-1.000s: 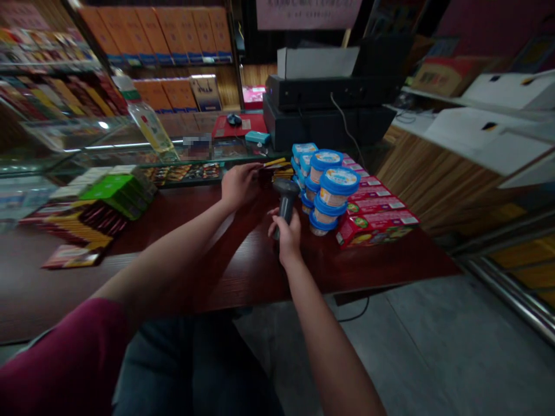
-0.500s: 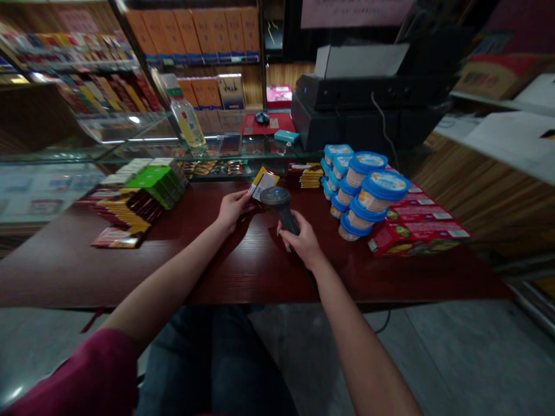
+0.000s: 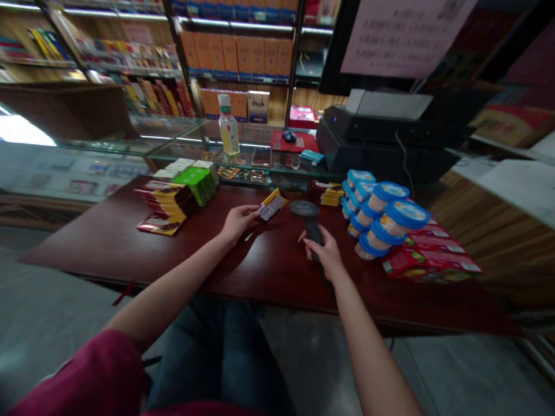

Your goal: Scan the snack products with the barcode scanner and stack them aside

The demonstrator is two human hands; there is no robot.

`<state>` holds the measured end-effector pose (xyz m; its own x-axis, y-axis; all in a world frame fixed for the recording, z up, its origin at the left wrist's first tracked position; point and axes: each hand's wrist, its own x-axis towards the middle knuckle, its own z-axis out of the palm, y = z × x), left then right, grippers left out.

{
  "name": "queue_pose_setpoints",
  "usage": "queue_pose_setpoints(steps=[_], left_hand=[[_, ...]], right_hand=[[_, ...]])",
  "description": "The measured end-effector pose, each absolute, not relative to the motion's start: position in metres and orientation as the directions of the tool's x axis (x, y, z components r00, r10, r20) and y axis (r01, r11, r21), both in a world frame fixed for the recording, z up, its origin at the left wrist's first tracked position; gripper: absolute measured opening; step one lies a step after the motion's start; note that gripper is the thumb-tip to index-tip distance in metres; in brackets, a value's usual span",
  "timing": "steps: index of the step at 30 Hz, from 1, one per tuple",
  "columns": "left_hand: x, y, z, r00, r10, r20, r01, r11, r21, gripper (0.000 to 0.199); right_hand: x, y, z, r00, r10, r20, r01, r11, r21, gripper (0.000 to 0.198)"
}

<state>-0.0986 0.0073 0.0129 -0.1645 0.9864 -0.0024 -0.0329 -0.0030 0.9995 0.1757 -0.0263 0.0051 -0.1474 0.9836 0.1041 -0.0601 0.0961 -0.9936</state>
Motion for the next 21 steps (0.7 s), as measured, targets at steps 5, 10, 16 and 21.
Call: queue_pose_setpoints(steps=[5, 10, 16, 21], left_hand=[[-0.191, -0.064, 0.033, -0.103, 0.916, 0.388, 0.442, -0.307, 0.843, 0.023], [-0.294, -0.139, 0.040, -0.169, 0.847, 0.504, 0.635, -0.297, 0.713, 0.029], [-0.380, -0.165, 0.024, -0.109, 0.863, 0.493, 0.742, -0.259, 0.618, 0.028], [-0.399, -0.148, 0.014, -0.072, 0.925, 0.374, 0.826, -0.155, 0.542, 0.040]], right_hand=[[0.156, -0.032, 0.009, -0.165, 0.982, 0.097, -0.075, 0.085, -0.994, 0.033], [0.089, -0.048, 0.017, -0.346, 0.934, 0.092, -0.184, 0.028, -0.983, 0.028], [0.003, -0.059, 0.014, -0.472, 0.879, 0.065, -0.200, -0.035, -0.979, 0.030], [-0.010, -0.062, 0.016, -0.464, 0.886, 0.026, -0.124, -0.036, -0.992, 0.032]])
